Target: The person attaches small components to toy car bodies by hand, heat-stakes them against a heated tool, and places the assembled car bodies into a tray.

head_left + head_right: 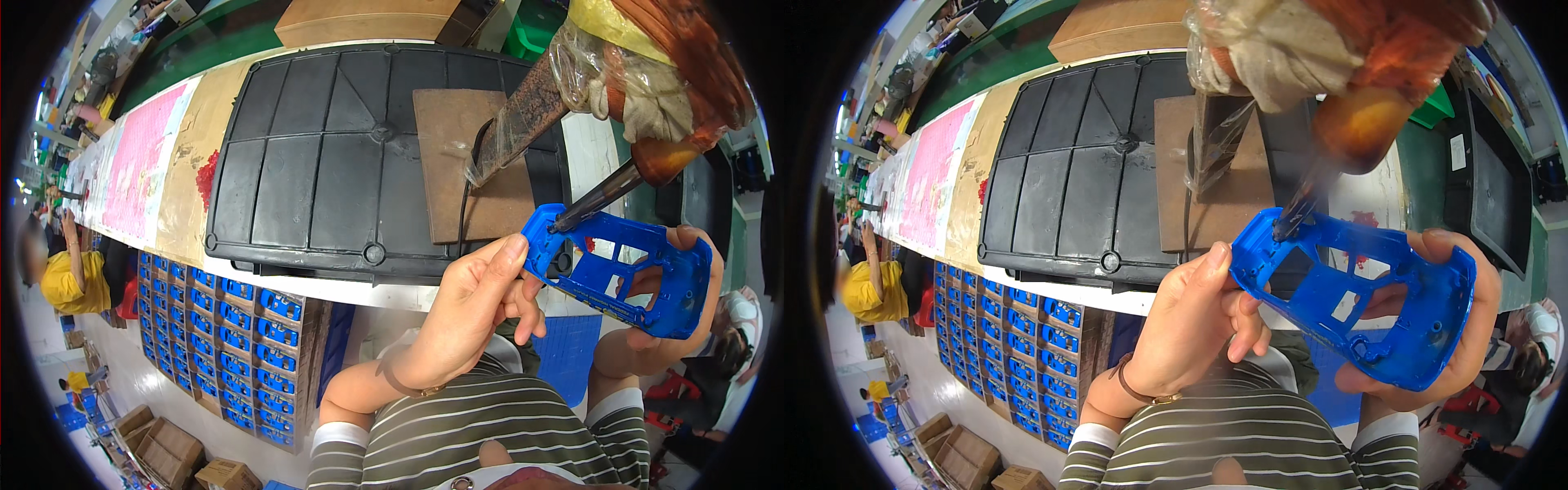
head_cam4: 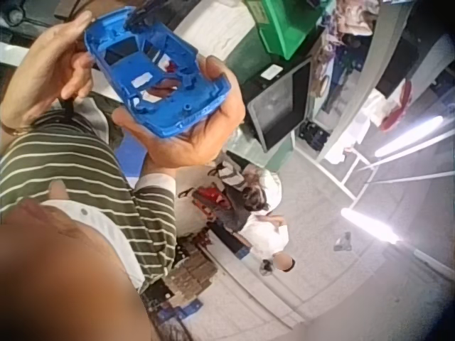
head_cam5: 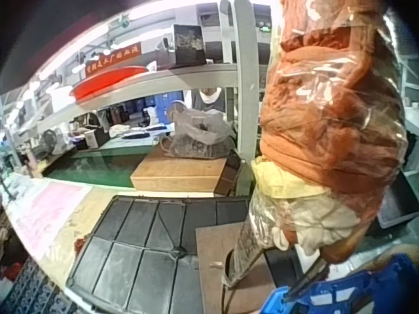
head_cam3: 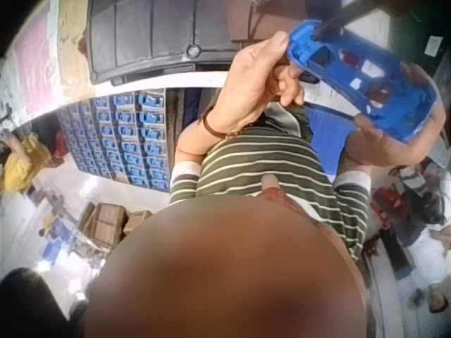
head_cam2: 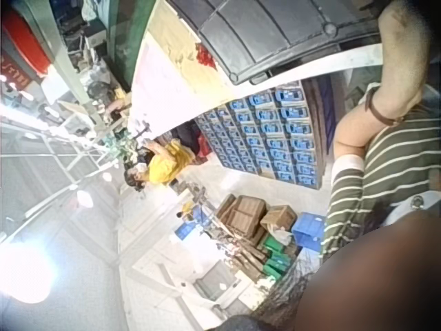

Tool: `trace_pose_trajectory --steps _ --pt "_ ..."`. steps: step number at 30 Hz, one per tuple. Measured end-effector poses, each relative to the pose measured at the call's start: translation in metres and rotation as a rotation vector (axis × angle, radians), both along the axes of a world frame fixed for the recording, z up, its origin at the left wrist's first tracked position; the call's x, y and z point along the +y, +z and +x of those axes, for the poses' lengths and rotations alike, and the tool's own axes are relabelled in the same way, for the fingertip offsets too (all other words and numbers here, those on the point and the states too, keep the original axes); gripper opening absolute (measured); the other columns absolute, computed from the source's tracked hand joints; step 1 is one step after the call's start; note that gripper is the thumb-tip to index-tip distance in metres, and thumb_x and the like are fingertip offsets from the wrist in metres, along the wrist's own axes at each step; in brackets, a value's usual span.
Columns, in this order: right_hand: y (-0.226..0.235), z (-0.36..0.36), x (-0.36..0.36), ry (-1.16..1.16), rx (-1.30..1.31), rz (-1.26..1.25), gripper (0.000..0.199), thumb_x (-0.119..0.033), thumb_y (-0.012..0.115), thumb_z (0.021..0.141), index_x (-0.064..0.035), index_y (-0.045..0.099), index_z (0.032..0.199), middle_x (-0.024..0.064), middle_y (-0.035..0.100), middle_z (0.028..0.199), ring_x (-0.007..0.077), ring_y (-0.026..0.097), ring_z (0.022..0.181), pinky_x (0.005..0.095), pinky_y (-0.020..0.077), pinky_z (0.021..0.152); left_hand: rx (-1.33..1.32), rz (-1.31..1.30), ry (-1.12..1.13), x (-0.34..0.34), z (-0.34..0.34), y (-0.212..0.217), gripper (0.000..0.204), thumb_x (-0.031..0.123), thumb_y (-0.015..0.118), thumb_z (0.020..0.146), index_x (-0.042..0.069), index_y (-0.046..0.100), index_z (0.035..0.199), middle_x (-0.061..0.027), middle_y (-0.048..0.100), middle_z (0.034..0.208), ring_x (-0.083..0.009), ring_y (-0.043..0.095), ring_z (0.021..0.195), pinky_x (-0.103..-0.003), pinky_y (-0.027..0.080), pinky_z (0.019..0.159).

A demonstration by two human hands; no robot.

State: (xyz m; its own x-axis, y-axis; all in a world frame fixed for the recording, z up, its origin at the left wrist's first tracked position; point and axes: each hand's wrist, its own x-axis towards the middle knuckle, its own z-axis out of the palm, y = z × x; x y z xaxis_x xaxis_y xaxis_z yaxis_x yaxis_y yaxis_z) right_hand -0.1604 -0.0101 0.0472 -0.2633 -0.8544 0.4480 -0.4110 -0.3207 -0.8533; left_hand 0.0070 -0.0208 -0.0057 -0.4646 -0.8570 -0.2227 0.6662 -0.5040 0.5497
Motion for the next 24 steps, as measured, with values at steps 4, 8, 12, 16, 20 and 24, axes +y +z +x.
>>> trace_pose_trajectory --steps 4,8,12,16,20,24 --pt "0.002 0.001 0.000 -0.006 0.003 0.019 0.107 -0.049 0.083 0.027 0.0037 0.042 0.111 0.0194 0.060 0.094 0.0190 0.063 0.069 0.0219 0.0512 0.052 0.010 0.002 0.012 0.001 0.000 0.001 0.037 0.032 0.030 0.095 0.003 0.048 0.084 -0.0042 0.048 0.070 -0.0139 0.045 0.042 -0.031 0.046 0.053" --pt "-0.001 0.000 0.001 -0.021 -0.031 0.009 0.108 -0.046 0.084 0.027 0.0039 0.041 0.112 0.0198 0.060 0.094 0.0194 0.063 0.069 0.0221 0.0513 0.053 0.014 -0.007 0.005 0.000 0.000 0.001 0.037 0.033 0.031 0.095 0.002 0.048 0.084 -0.0043 0.047 0.070 -0.0137 0.045 0.042 -0.031 0.046 0.053" --pt "-0.003 -0.010 0.002 0.073 0.028 -0.018 0.109 -0.042 0.086 0.026 0.0043 0.040 0.114 0.0210 0.059 0.096 0.0204 0.063 0.070 0.0237 0.0519 0.054 0.017 -0.002 0.000 0.000 0.000 0.001 0.038 0.034 0.031 0.095 0.002 0.049 0.085 -0.0043 0.047 0.070 -0.0134 0.045 0.042 -0.031 0.046 0.053" --pt "0.001 -0.026 0.002 0.179 0.078 0.046 0.111 -0.043 0.085 0.025 0.0043 0.039 0.114 0.0200 0.059 0.096 0.0209 0.063 0.069 0.0240 0.0518 0.054 0.039 0.035 -0.020 0.000 0.001 0.005 0.038 0.035 0.032 0.095 0.001 0.049 0.086 -0.0045 0.048 0.071 -0.0134 0.045 0.042 -0.031 0.046 0.053" --pt "0.002 0.000 0.002 -0.060 -0.002 0.064 0.111 -0.050 0.082 0.025 0.0036 0.041 0.114 0.0165 0.058 0.097 0.0193 0.062 0.069 0.0230 0.0512 0.055 0.037 0.020 -0.043 -0.003 -0.001 0.004 0.038 0.034 0.032 0.095 0.001 0.049 0.086 -0.0048 0.048 0.071 -0.0134 0.045 0.042 -0.031 0.045 0.054" --pt "-0.010 0.005 -0.004 -0.076 0.016 0.030 0.108 -0.053 0.078 0.025 0.0025 0.044 0.112 0.0140 0.057 0.099 0.0168 0.061 0.073 0.0212 0.0506 0.055 0.036 0.068 0.009 -0.002 0.003 -0.007 0.038 0.035 0.032 0.095 0.002 0.049 0.087 -0.0052 0.049 0.072 -0.0138 0.045 0.042 -0.031 0.045 0.054"
